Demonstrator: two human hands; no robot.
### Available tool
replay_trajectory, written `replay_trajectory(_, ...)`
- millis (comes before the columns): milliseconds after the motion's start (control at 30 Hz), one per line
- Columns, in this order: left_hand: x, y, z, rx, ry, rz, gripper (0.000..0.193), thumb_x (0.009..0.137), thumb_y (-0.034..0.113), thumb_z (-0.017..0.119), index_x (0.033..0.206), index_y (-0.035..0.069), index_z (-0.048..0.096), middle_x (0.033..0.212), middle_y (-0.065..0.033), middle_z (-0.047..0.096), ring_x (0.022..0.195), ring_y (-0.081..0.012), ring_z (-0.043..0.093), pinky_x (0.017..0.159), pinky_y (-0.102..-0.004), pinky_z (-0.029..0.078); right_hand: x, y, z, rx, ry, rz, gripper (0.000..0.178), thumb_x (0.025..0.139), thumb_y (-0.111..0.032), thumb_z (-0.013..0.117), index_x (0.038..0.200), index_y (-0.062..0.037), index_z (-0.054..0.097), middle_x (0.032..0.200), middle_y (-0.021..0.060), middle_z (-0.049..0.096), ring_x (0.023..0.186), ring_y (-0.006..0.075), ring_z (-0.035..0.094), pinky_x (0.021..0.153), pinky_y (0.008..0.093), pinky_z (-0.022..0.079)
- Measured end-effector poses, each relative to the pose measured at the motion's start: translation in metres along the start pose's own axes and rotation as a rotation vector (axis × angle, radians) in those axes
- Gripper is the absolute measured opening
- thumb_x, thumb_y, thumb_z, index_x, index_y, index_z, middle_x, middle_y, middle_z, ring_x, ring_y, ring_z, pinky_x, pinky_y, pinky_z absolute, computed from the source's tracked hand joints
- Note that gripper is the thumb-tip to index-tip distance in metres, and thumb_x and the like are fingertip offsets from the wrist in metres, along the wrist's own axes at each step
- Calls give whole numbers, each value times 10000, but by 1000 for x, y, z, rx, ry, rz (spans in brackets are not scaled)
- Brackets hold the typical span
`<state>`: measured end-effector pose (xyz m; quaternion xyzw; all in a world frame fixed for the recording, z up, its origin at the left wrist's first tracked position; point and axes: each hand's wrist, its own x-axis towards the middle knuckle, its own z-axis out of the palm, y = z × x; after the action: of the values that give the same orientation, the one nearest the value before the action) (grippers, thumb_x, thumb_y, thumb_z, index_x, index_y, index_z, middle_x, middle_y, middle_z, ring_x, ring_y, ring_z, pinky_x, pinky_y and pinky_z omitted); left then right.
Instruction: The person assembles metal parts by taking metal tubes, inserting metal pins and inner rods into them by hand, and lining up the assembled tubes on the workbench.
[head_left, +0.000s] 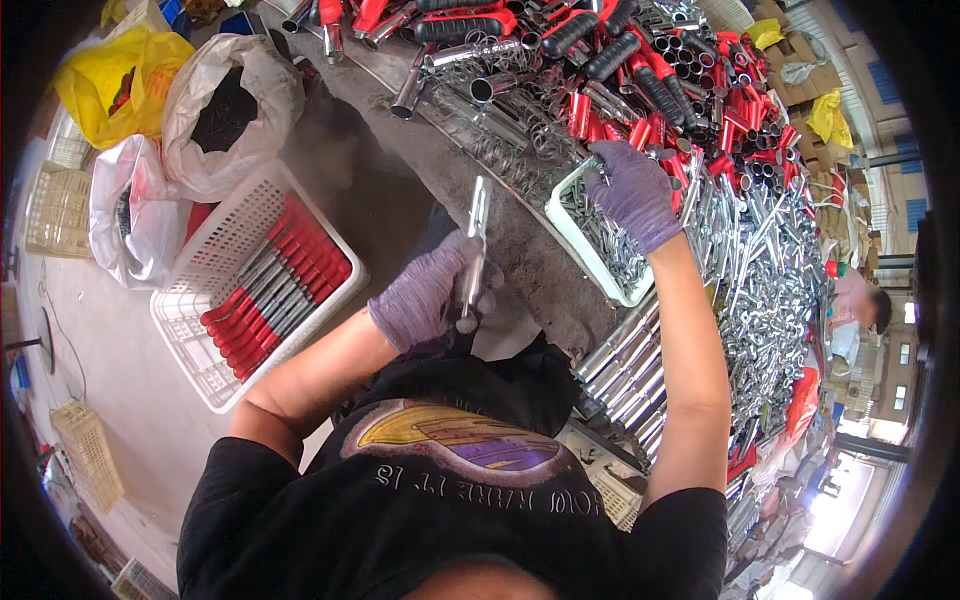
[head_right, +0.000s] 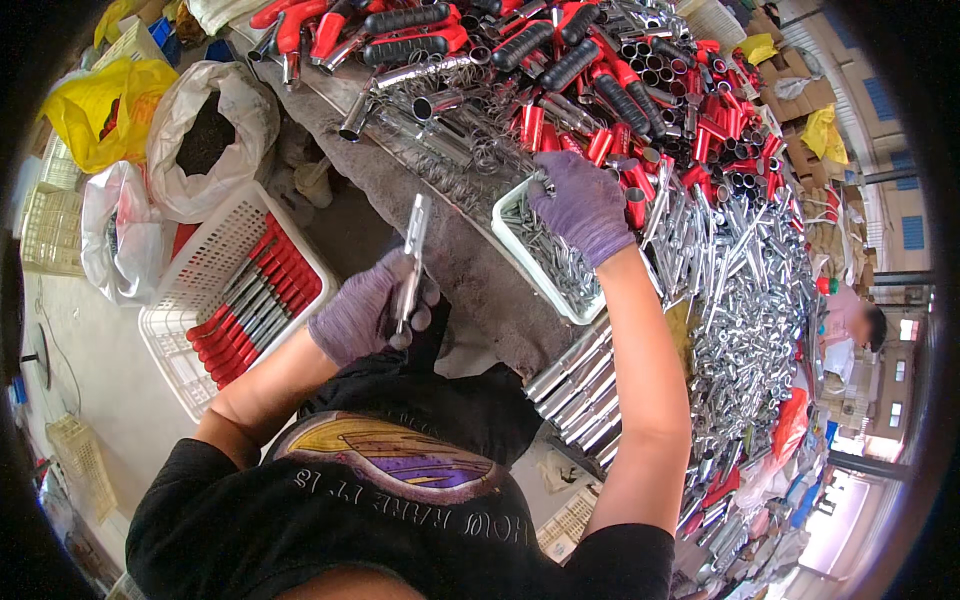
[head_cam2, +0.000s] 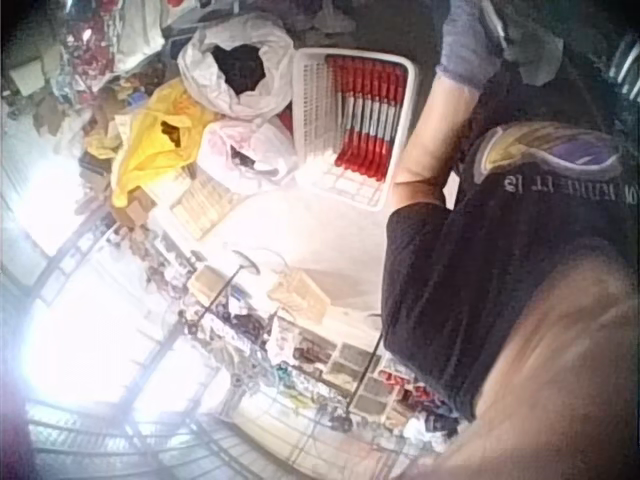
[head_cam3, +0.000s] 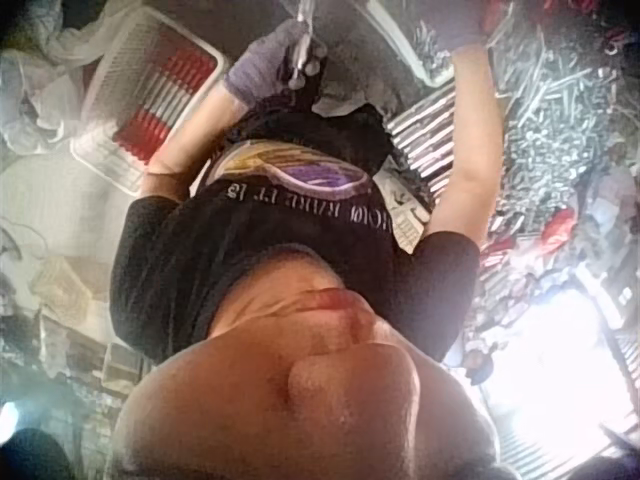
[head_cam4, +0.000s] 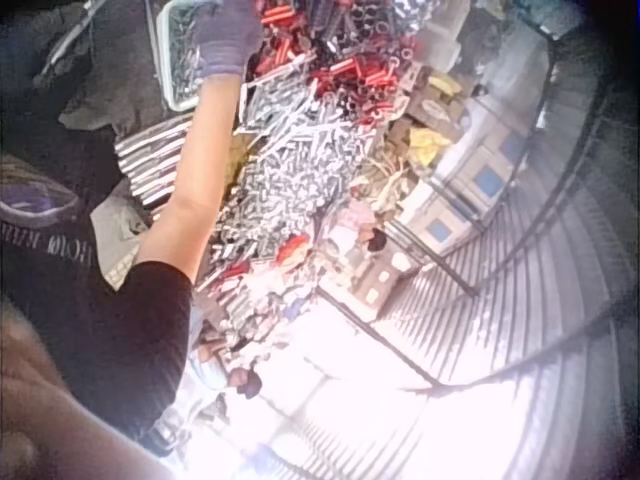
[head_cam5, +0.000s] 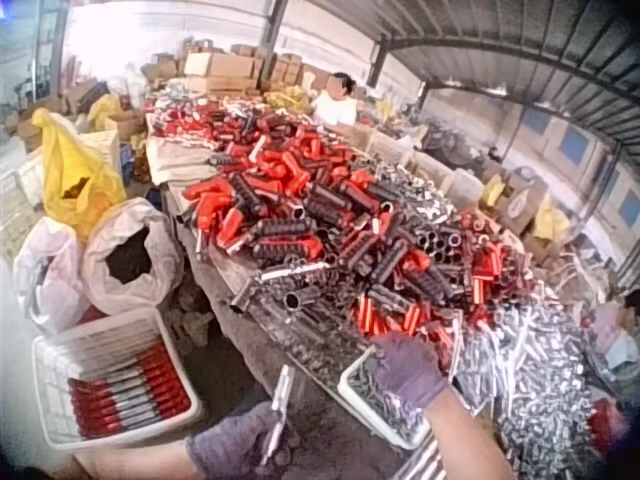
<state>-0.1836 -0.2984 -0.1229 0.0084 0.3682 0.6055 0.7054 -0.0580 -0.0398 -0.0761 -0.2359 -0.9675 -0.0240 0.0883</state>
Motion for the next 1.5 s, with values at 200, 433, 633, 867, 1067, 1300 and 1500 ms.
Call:
replay_trajectory(200, 15, 14, -6, 79, -38, 184, 412, 911, 490, 502, 1118, 134, 509, 755, -52, 563, 494, -122, 501, 344, -202, 344, 18, 35, -13, 1272, 87, 625, 264, 882, -158, 560, 1110, -24, 562, 907, 82, 638, 673, 138, 631, 513, 246, 498)
replay_trajectory(433, 21, 7, -7, 368, -43, 307, 452, 883, 558, 517, 843, 107, 515, 570, 1, 482, 420, -82, 398, 350, -209, 257, -10, 95, -19, 939, 257, 625, 366, 877, -155, 562, 1190, 27, 506, 956, 106, 622, 716, 125, 627, 508, 241, 518)
replay_trajectory(633, 24, 0, 4, 508, -118, 381, 411, 911, 505, 501, 886, 95, 519, 611, -12, 508, 489, -69, 435, 432, -202, 325, -32, 22, -86, 986, 260, 605, 378, 866, -136, 581, 1217, -1, 542, 894, 75, 649, 689, 103, 612, 631, 208, 513)
replay_trajectory(867, 27, -2, 23, 541, -210, 329, 382, 923, 386, 535, 1096, 46, 519, 673, 0, 488, 552, -74, 437, 502, -208, 354, -48, -24, -96, 1086, -169, 423, 360, 849, -204, 614, 1149, -5, 603, 810, 51, 640, 663, 91, 593, 630, 230, 504)
replay_trajectory(1067, 20, 4, 25, 529, -197, 357, 446, 921, 371, 540, 1239, 65, 482, 714, 1, 512, 550, -66, 437, 506, -197, 356, -37, -57, -62, 767, -398, 202, 363, 884, -355, 567, 1102, -74, 639, 1024, 117, 668, 888, 235, 653, 811, 307, 503)
replay_trajectory(1300, 32, 11, 4, 344, 48, 391, 425, 913, 348, 576, 1217, 60, 510, 775, 6, 562, 540, -39, 467, 454, -178, 369, 67, -38, -3, 282, -170, 38, 305, 884, -221, 508, 1143, -69, 558, 1084, 156, 629, 1007, 326, 605, 873, 392, 478)
replay_trajectory(1500, 28, 16, -7, 187, 37, 360, 308, 920, 273, 564, 1137, 58, 523, 716, -58, 596, 485, -65, 501, 396, -179, 353, 100, -41, 21, -96, -382, 52, 424, 815, -180, 566, 1225, -105, 486, 1067, 185, 620, 982, 368, 596, 849, 424, 479)
